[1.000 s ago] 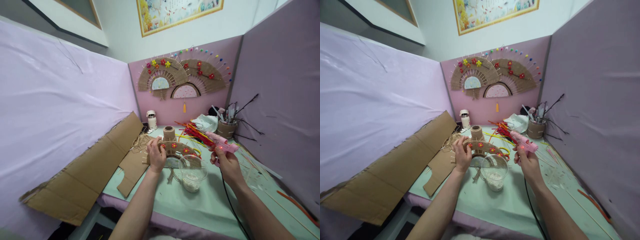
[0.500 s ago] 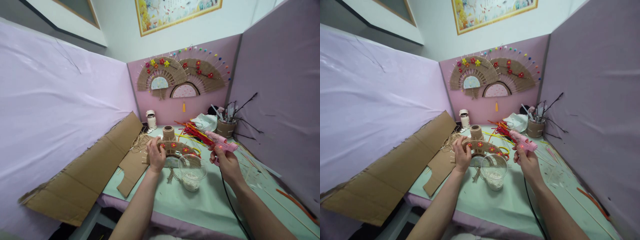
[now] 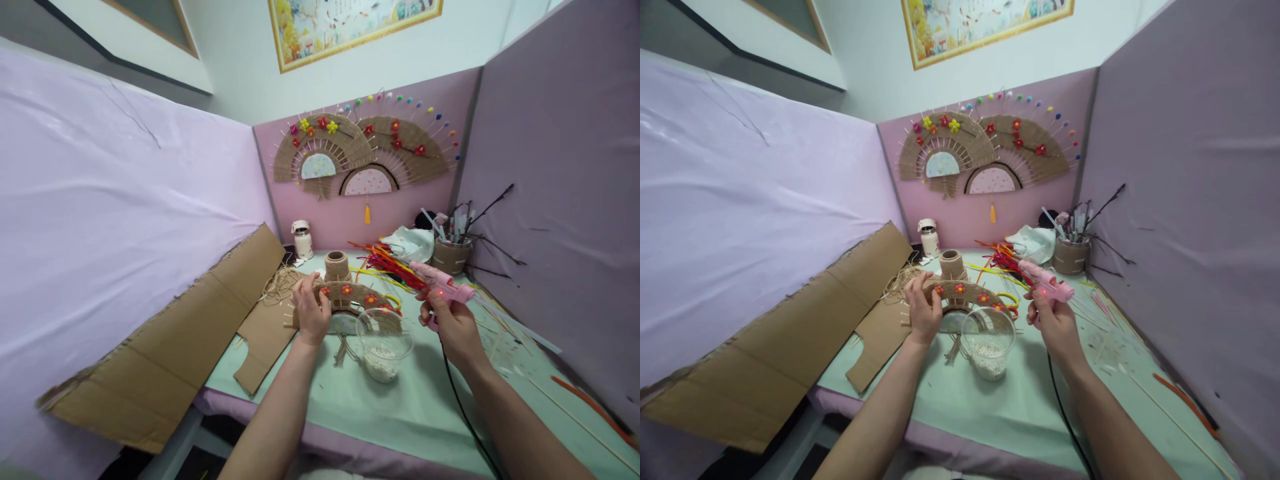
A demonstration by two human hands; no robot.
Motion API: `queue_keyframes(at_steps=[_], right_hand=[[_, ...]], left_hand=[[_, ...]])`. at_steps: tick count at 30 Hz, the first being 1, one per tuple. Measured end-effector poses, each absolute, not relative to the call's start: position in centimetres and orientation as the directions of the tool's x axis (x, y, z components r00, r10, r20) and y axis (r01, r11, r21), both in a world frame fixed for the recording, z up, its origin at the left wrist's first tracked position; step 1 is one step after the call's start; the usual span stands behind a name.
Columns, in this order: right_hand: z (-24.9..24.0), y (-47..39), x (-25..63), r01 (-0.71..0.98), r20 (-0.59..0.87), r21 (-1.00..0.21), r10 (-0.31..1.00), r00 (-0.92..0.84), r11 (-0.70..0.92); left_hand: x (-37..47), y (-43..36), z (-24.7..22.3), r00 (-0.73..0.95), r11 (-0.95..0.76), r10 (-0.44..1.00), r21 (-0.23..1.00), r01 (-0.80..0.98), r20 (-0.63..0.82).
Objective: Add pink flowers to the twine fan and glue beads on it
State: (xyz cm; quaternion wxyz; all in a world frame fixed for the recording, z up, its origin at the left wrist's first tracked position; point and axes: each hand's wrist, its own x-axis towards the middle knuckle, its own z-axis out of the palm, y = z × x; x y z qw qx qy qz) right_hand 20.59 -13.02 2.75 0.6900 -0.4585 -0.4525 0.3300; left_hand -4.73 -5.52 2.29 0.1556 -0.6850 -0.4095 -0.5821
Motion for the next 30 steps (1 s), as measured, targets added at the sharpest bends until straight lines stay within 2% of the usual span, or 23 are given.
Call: queue_keyframes(at_steps=[13,17,20,22,24,27,30], right_hand=[[2.8,-13.0,20.6,-0.038,0.324,-0.931,0.871,0.369,0.363],[3.0,-13.1,20.4,-0.028,0.330,-0.931,0.871,0.365,0.364],[3.2,-13.1,20.3,-0.011,0.321,-0.936,0.869,0.377,0.351],[3.4,-13.1,20.3,-0.014,0.313,-0.939,0.868,0.386,0.345],[3.6,-13.2,20.2,-0.035,0.306,-0.937,0.867,0.393,0.346],[3.9,-13.3,20.1,-0.110,0.295,-0.926,0.873,0.389,0.362],[4.1,-13.3,20.0,-0.189,0.288,-0.906,0.879,0.380,0.378]], left_hand=[[-4.7,-5.7,2.5,-0.022,-0.610,0.381,0.269,0.745,0.924],[-4.5,-7.3,4.0,-0.074,-0.651,0.319,0.275,0.707,0.945],[-4.1,-9.5,6.0,-0.067,-0.715,0.341,0.305,0.629,0.938],[-3.9,-11.2,7.7,0.026,-0.765,0.409,0.327,0.555,0.912],[-3.6,-12.6,9.3,0.187,-0.809,0.481,0.352,0.471,0.856],[-3.5,-14.3,11.4,0.389,-0.840,0.523,0.381,0.386,0.759],[-3.4,-15.0,13.1,0.510,-0.836,0.549,0.427,0.345,0.662]])
